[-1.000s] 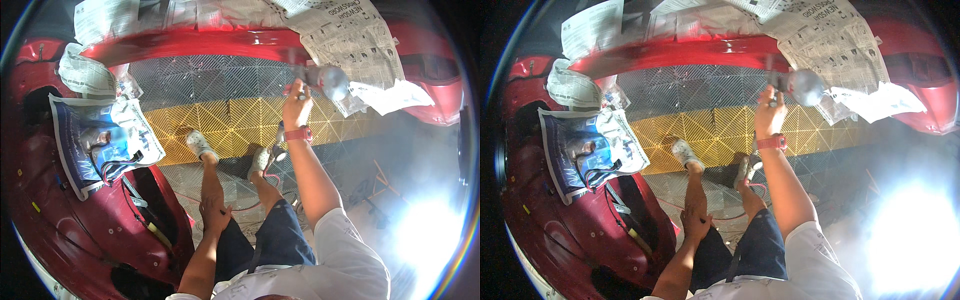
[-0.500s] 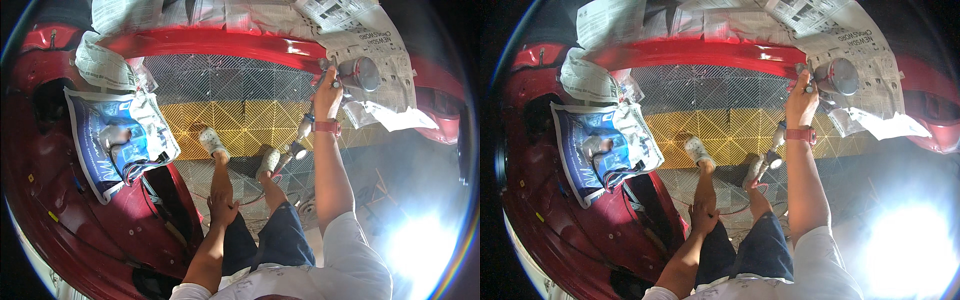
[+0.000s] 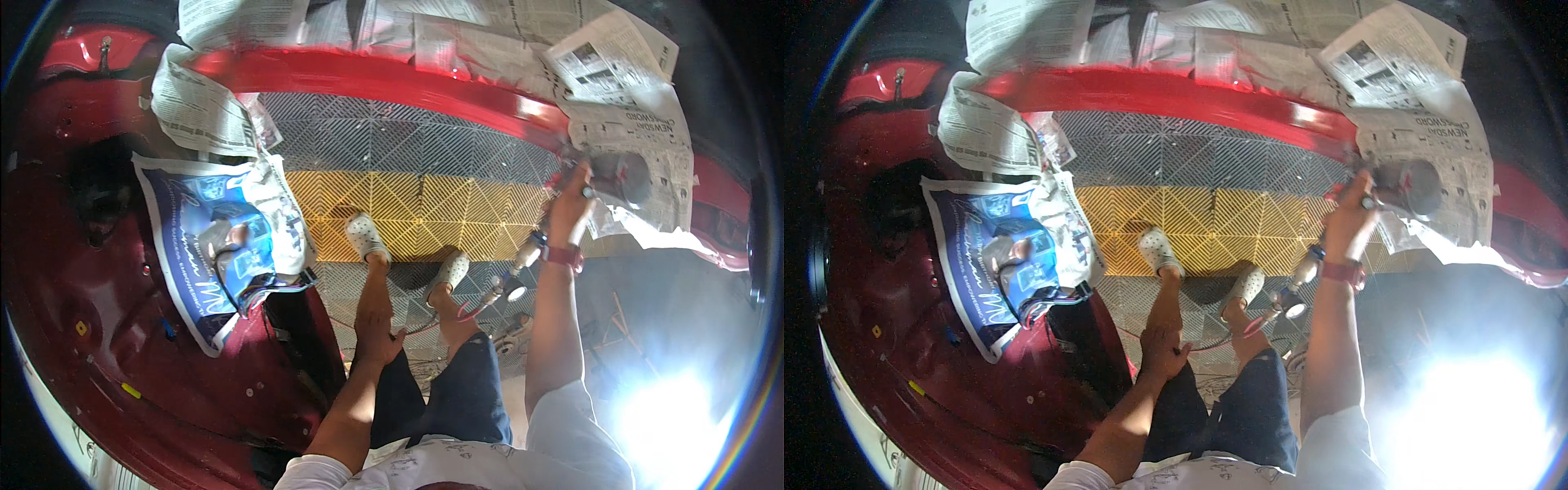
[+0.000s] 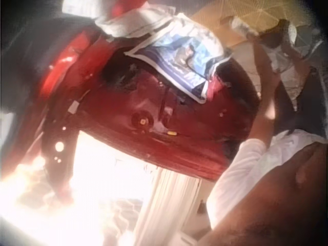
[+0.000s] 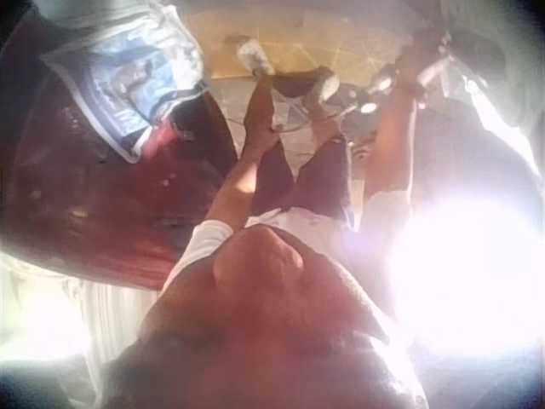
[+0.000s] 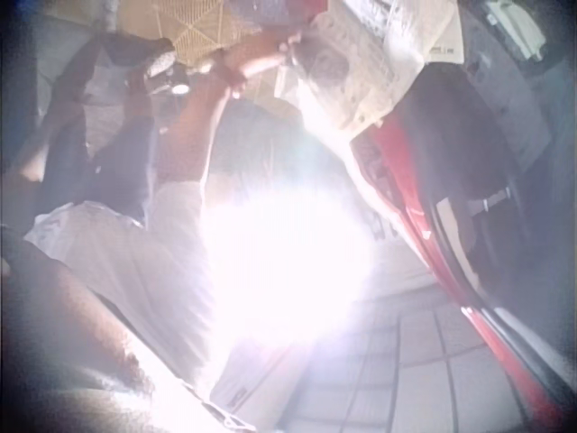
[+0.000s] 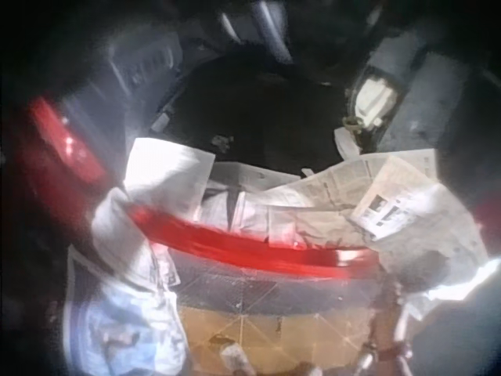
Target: The person uses a spray gun to apply red paint to the interior surface of a car door. They adjust the spray gun and remove newspaper masking from the door frame after painting.
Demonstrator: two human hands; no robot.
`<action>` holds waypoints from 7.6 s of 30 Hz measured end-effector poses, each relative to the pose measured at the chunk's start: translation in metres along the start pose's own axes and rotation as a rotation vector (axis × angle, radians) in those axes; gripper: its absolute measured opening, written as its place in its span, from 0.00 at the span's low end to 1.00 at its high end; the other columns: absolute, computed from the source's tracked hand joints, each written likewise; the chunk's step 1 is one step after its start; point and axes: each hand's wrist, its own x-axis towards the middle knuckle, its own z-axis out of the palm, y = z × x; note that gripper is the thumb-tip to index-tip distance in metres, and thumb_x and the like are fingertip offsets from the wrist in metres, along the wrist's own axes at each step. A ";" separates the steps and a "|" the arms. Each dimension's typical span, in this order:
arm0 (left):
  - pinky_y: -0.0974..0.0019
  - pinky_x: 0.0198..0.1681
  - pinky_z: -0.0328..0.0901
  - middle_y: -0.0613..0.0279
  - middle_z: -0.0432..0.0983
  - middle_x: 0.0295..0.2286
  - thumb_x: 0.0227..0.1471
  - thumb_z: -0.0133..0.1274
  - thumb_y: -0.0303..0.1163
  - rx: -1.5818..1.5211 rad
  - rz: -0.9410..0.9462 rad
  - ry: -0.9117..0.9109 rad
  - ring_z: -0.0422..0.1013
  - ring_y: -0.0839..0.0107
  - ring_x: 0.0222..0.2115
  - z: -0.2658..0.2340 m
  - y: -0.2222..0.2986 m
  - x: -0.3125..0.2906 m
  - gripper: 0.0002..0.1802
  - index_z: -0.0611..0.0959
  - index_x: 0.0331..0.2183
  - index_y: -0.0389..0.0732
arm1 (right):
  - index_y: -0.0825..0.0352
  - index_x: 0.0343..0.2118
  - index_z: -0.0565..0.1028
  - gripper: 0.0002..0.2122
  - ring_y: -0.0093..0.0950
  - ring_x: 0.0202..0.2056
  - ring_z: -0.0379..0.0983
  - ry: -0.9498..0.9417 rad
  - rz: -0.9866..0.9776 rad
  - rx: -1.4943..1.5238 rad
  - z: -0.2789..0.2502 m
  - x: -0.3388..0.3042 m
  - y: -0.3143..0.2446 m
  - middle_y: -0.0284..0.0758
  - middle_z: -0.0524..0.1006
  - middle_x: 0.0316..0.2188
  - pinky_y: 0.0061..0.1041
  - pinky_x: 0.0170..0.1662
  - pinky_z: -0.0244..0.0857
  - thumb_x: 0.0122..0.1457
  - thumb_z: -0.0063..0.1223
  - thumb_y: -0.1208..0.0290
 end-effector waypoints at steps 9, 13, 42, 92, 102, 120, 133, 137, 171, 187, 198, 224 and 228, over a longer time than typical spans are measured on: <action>0.35 0.73 0.45 0.42 0.71 0.60 0.63 0.55 0.57 0.023 -0.054 0.021 0.60 0.45 0.67 -0.021 0.013 0.022 0.35 0.79 0.60 0.41 | 0.73 0.51 0.79 0.23 0.30 0.31 0.80 -0.306 -0.214 0.270 0.102 -0.024 0.001 0.42 0.85 0.39 0.33 0.37 0.74 0.76 0.47 0.53; 0.35 0.72 0.46 0.44 0.72 0.59 0.64 0.55 0.55 0.011 -0.077 -0.016 0.61 0.47 0.67 -0.024 0.016 0.028 0.32 0.80 0.59 0.42 | 0.69 0.53 0.81 0.18 0.27 0.34 0.82 -0.511 -0.617 0.129 0.196 -0.073 -0.050 0.41 0.86 0.34 0.33 0.38 0.73 0.75 0.52 0.58; 0.36 0.73 0.45 0.54 0.75 0.58 0.58 0.64 0.45 -0.122 -0.133 0.125 0.63 0.49 0.67 -0.062 0.009 0.046 0.28 0.80 0.57 0.47 | 0.67 0.47 0.83 0.26 0.37 0.30 0.85 -0.925 -0.281 0.717 0.439 -0.129 -0.221 0.46 0.83 0.25 0.40 0.38 0.76 0.72 0.51 0.43; 0.46 0.69 0.58 0.64 0.69 0.64 0.68 0.53 0.53 -2.011 0.011 0.079 0.62 0.62 0.67 0.026 0.180 -0.115 0.32 0.71 0.66 0.49 | 0.70 0.71 0.63 0.40 0.59 0.67 0.64 -1.517 -0.710 -0.278 -0.175 -0.219 0.098 0.61 0.68 0.66 0.51 0.73 0.55 0.57 0.64 0.63; 0.37 0.65 0.65 0.59 0.81 0.47 0.64 0.58 0.50 -1.996 0.310 0.098 0.77 0.53 0.53 0.010 0.156 -0.196 0.14 0.81 0.39 0.50 | 0.61 0.68 0.70 0.39 0.48 0.60 0.73 -1.340 -0.470 -0.306 -0.330 -0.218 0.218 0.45 0.74 0.63 0.45 0.64 0.66 0.57 0.73 0.49; 0.25 0.65 0.61 0.38 0.74 0.54 0.61 0.51 0.41 -2.354 -0.228 0.326 0.69 0.30 0.59 0.120 0.221 -0.358 0.13 0.71 0.38 0.42 | 0.62 0.50 0.82 0.19 0.32 0.42 0.82 -1.358 -0.481 -0.233 -0.487 -0.199 0.253 0.39 0.86 0.41 0.33 0.49 0.74 0.68 0.61 0.52; 0.18 0.59 0.67 0.33 0.75 0.51 0.58 0.52 0.39 -2.341 0.086 0.370 0.68 0.25 0.59 0.137 0.295 -0.379 0.14 0.75 0.40 0.39 | 0.60 0.51 0.83 0.18 0.37 0.44 0.83 -1.496 -0.624 -0.068 -0.532 -0.142 0.242 0.41 0.86 0.43 0.35 0.51 0.73 0.69 0.58 0.52; 0.21 0.51 0.74 0.37 0.78 0.48 0.58 0.51 0.41 -2.267 0.060 0.349 0.73 0.29 0.54 0.129 0.315 -0.378 0.14 0.76 0.34 0.39 | 0.60 0.50 0.83 0.17 0.43 0.41 0.83 -1.418 -0.695 -0.052 -0.536 -0.134 0.261 0.45 0.86 0.40 0.39 0.46 0.74 0.68 0.58 0.53; 0.36 0.51 0.78 0.44 0.77 0.50 0.58 0.57 0.42 -1.798 0.194 0.236 0.77 0.45 0.53 0.013 0.398 -0.390 0.26 0.78 0.53 0.34 | 0.66 0.51 0.77 0.13 0.45 0.32 0.81 -1.242 -0.591 0.209 -0.567 -0.151 0.254 0.47 0.82 0.32 0.39 0.36 0.71 0.70 0.58 0.63; 0.62 0.43 0.66 0.67 0.72 0.34 0.62 0.55 0.46 -1.840 0.033 0.344 0.70 0.67 0.34 0.079 0.450 -0.346 0.12 0.78 0.39 0.48 | 0.64 0.48 0.78 0.18 0.42 0.43 0.82 -0.923 -1.109 0.320 -0.523 -0.221 0.125 0.40 0.82 0.43 0.39 0.46 0.77 0.53 0.67 0.76; 0.52 0.47 0.74 0.57 0.79 0.42 0.68 0.46 0.54 -1.784 0.145 0.111 0.77 0.61 0.43 0.088 0.471 -0.326 0.22 0.79 0.45 0.45 | 0.64 0.46 0.83 0.17 0.41 0.38 0.84 -0.689 -1.103 0.297 -0.549 -0.205 0.129 0.40 0.85 0.39 0.36 0.41 0.79 0.51 0.68 0.80; 0.52 0.68 0.60 0.60 0.75 0.56 0.58 0.35 0.84 -1.747 0.356 0.070 0.70 0.62 0.60 0.077 0.509 -0.358 0.55 0.72 0.62 0.44 | 0.64 0.42 0.84 0.10 0.39 0.34 0.85 -0.524 -1.083 0.365 -0.577 -0.190 0.127 0.40 0.86 0.35 0.34 0.34 0.79 0.58 0.69 0.74; 0.52 0.68 0.60 0.60 0.74 0.58 0.58 0.34 0.84 -1.747 0.392 0.039 0.70 0.63 0.61 0.084 0.509 -0.347 0.55 0.71 0.63 0.45 | 0.65 0.42 0.84 0.09 0.39 0.30 0.84 -0.530 -1.145 0.306 -0.584 -0.185 0.120 0.40 0.85 0.32 0.35 0.32 0.77 0.59 0.69 0.73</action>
